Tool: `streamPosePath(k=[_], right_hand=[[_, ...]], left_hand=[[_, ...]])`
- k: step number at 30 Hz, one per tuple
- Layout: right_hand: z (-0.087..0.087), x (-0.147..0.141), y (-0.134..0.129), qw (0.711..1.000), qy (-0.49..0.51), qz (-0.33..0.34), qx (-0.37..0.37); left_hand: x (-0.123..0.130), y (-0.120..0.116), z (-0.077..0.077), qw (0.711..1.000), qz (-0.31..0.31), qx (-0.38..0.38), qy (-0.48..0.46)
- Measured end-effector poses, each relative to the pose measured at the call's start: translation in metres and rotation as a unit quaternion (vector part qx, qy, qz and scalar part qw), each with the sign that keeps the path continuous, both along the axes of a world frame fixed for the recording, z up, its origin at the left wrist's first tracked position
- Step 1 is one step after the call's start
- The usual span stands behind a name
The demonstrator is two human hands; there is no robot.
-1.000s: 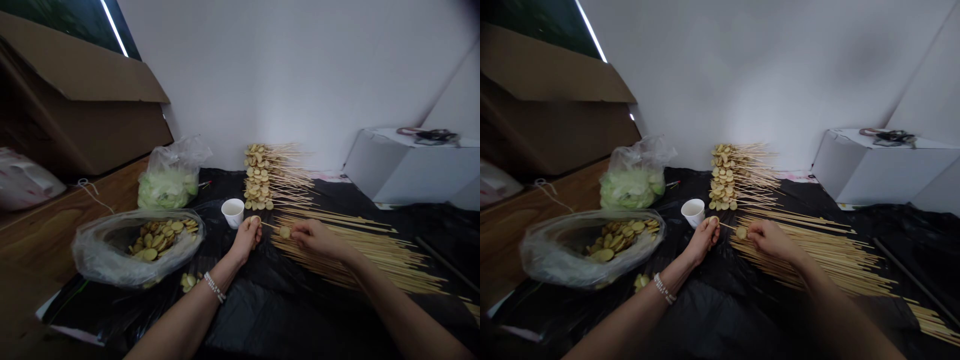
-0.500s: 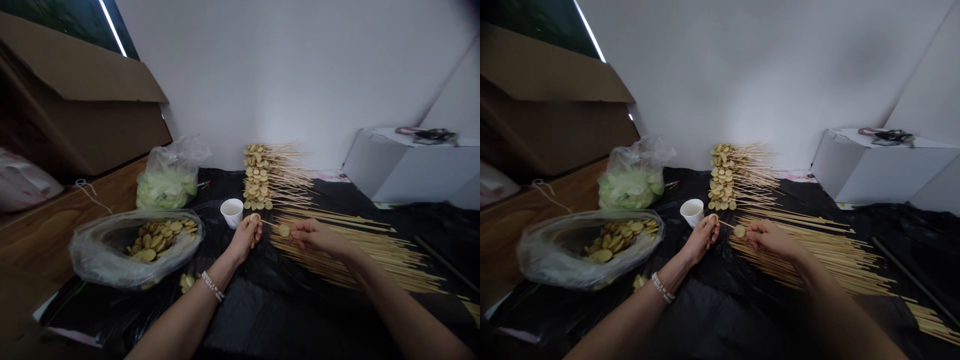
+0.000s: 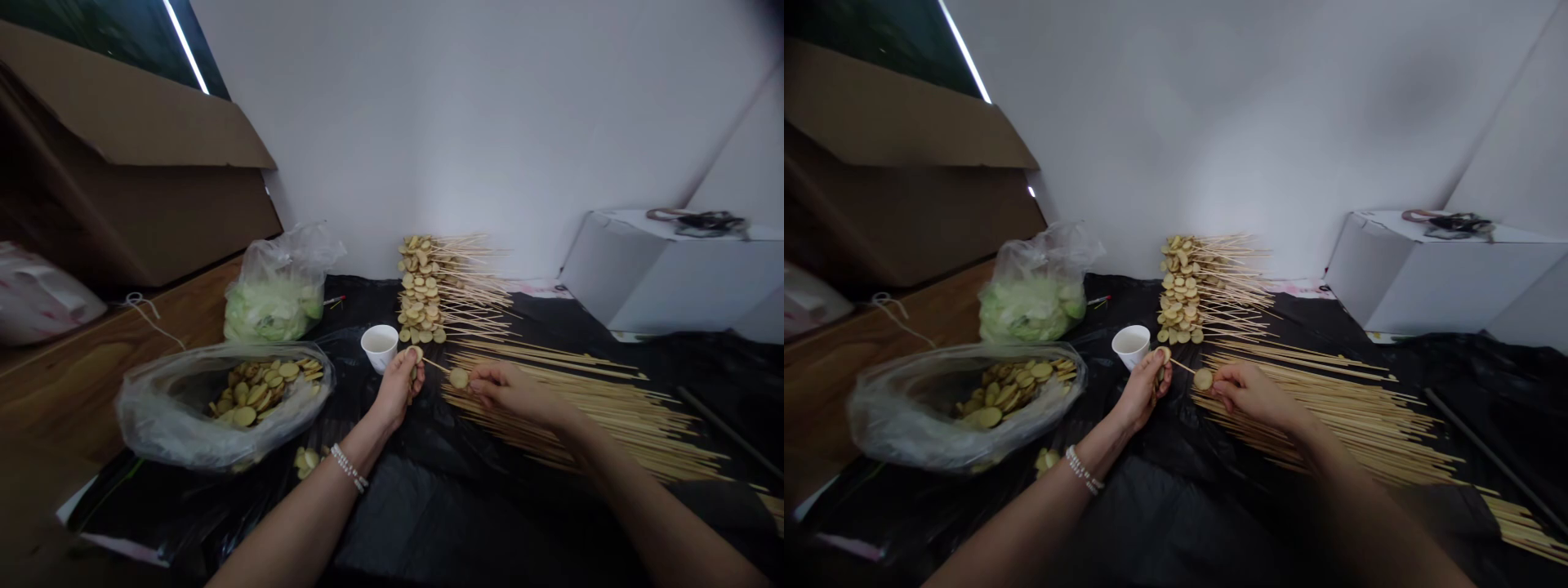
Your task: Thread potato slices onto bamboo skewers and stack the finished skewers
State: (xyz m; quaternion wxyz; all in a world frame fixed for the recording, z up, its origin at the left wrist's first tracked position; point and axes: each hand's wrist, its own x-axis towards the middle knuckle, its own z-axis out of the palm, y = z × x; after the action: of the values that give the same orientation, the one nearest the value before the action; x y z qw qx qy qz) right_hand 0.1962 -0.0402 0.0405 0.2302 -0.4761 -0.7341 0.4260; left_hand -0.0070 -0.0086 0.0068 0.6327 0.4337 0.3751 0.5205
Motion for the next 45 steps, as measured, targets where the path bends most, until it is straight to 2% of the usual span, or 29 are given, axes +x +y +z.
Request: streamPosePath(k=[3, 6, 9, 11, 14, 16, 17, 19, 22, 24, 26, 28, 30, 31, 32, 35, 37, 39, 42, 43, 45], right_hand=[[-0.004, -0.004, -0.001, 0.993, -0.068, -0.018, 0.091], [-0.009, -0.008, -0.003, 0.962, -0.142, -0.044, 0.228], [-0.011, -0.011, -0.004, 0.948, -0.159, -0.053, 0.27], [-0.01, -0.011, -0.004, 0.961, -0.132, -0.052, 0.239], [-0.008, -0.012, -0.004, 0.995, -0.043, -0.039, 0.077], [-0.008, -0.013, -0.004, 0.999, 0.007, -0.032, -0.025], [-0.009, -0.014, -0.004, 0.998, 0.015, -0.036, -0.04], [-0.011, -0.016, -0.004, 0.998, -0.012, -0.059, 0.026], [-0.015, -0.018, -0.004, 0.973, -0.08, -0.087, 0.198], [-0.017, -0.019, -0.004, 0.961, -0.094, -0.089, 0.246], [-0.018, -0.02, -0.004, 0.972, -0.074, -0.08, 0.208], [-0.018, -0.02, -0.004, 0.992, -0.03, -0.066, 0.102], [-0.019, -0.021, -0.004, 0.998, 0.003, -0.056, 0.016], [-0.019, -0.021, -0.004, 0.998, -0.001, -0.06, 0.017], [-0.019, -0.021, -0.005, 0.996, -0.018, -0.069, 0.05], [-0.021, -0.022, -0.005, 0.968, -0.087, -0.092, 0.216], [-0.022, -0.022, -0.005, 0.957, -0.099, -0.096, 0.257], [-0.024, -0.023, -0.005, 0.974, -0.072, -0.086, 0.197], [-0.026, -0.023, -0.004, 0.998, -0.005, -0.058, 0.04], [-0.027, -0.023, -0.005, 0.998, 0.001, -0.055, 0.023], [-0.027, -0.024, -0.006, 0.993, -0.034, -0.072, 0.089]], left_hand=[[-0.001, 0.0, 0.0, 1.0, 0.013, -0.016, -0.002], [-0.002, 0.0, -0.001, 1.0, 0.018, -0.022, -0.012], [-0.003, 0.0, -0.002, 1.0, 0.015, -0.014, -0.01], [-0.003, 0.001, -0.002, 1.0, 0.01, -0.009, -0.006], [-0.003, 0.001, -0.003, 1.0, -0.006, -0.002, -0.003], [-0.003, 0.001, -0.003, 1.0, -0.019, 0.001, 0.003], [-0.003, 0.001, -0.003, 1.0, -0.022, 0.002, 0.005], [-0.002, 0.001, -0.003, 1.0, -0.018, 0.001, 0.005], [-0.002, 0.0, -0.001, 1.0, -0.004, 0.0, -0.005], [-0.002, 0.0, -0.001, 1.0, -0.003, -0.001, -0.005], [-0.002, 0.0, -0.001, 1.0, -0.004, -0.003, -0.001], [-0.002, 0.0, -0.002, 1.0, -0.004, -0.01, 0.004], [-0.002, 0.001, -0.002, 1.0, -0.004, -0.014, 0.011], [-0.002, 0.001, -0.002, 1.0, -0.007, -0.015, 0.015], [-0.002, 0.001, -0.002, 1.0, -0.008, -0.013, 0.017], [-0.002, 0.0, -0.001, 1.0, -0.004, -0.008, 0.013], [-0.002, 0.0, -0.002, 1.0, 0.0, -0.007, 0.008], [-0.002, 0.0, -0.003, 1.0, -0.004, -0.009, 0.014], [-0.003, 0.001, -0.004, 0.999, -0.011, -0.013, 0.027], [-0.003, 0.001, -0.004, 0.999, -0.012, -0.012, 0.028], [-0.003, 0.001, -0.004, 1.0, -0.01, -0.008, 0.029]])
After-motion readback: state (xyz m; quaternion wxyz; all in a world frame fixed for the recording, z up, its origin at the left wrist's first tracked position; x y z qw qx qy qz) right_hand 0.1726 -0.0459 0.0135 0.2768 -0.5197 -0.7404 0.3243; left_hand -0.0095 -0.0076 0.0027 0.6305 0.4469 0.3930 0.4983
